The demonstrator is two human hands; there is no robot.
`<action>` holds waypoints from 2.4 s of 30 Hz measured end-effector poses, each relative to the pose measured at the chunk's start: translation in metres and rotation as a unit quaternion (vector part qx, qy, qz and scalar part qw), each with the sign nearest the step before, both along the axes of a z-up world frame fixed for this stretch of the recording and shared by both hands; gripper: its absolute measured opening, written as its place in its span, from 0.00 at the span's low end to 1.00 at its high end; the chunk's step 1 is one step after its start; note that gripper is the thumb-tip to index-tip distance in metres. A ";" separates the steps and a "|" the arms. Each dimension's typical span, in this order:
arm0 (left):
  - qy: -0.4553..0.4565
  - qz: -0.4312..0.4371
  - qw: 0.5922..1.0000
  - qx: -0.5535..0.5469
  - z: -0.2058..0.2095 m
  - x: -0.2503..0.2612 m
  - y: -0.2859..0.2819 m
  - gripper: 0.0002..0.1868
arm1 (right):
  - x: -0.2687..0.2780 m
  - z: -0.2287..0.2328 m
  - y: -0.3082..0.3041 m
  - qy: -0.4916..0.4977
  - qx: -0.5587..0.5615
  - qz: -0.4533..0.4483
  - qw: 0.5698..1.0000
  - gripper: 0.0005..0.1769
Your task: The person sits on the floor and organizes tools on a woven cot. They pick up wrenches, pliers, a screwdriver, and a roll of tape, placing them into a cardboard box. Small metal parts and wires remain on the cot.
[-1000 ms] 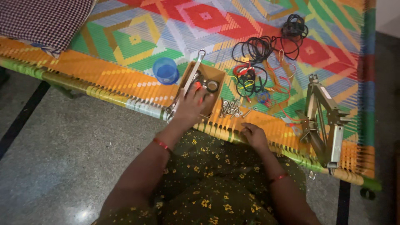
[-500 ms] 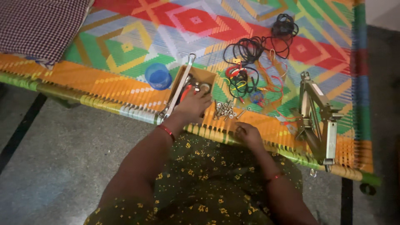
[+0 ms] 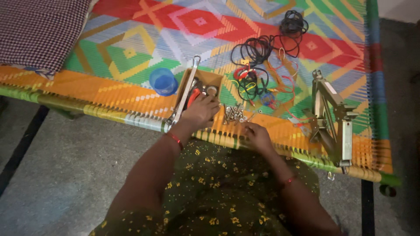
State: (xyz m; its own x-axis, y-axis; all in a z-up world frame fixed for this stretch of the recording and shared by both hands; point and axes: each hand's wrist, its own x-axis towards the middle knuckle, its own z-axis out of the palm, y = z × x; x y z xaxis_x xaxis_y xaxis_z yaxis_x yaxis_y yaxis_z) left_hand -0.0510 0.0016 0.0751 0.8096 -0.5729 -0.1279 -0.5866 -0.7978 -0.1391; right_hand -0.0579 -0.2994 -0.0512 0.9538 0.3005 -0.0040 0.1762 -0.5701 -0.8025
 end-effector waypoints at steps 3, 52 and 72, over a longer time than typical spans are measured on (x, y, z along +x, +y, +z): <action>0.053 0.105 0.993 -0.011 0.020 -0.011 -0.005 0.52 | 0.019 0.021 0.019 -0.009 0.043 0.012 0.999 0.18; -0.108 0.375 0.732 -0.559 -0.059 -0.035 0.144 0.24 | 0.080 0.081 0.199 -0.252 -0.132 0.087 0.955 0.19; 0.231 0.436 0.745 -0.448 -0.083 -0.034 0.142 0.68 | 0.096 0.060 0.258 0.095 -0.298 0.054 0.948 0.55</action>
State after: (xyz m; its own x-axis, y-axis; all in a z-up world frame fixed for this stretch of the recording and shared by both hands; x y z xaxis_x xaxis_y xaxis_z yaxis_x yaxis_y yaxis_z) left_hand -0.0849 0.1438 -0.0076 0.9122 0.1227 -0.3909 0.3896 -0.5547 0.7352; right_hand 0.0380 -0.0410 0.0087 0.8827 0.2866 -0.3724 0.1438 -0.9192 -0.3665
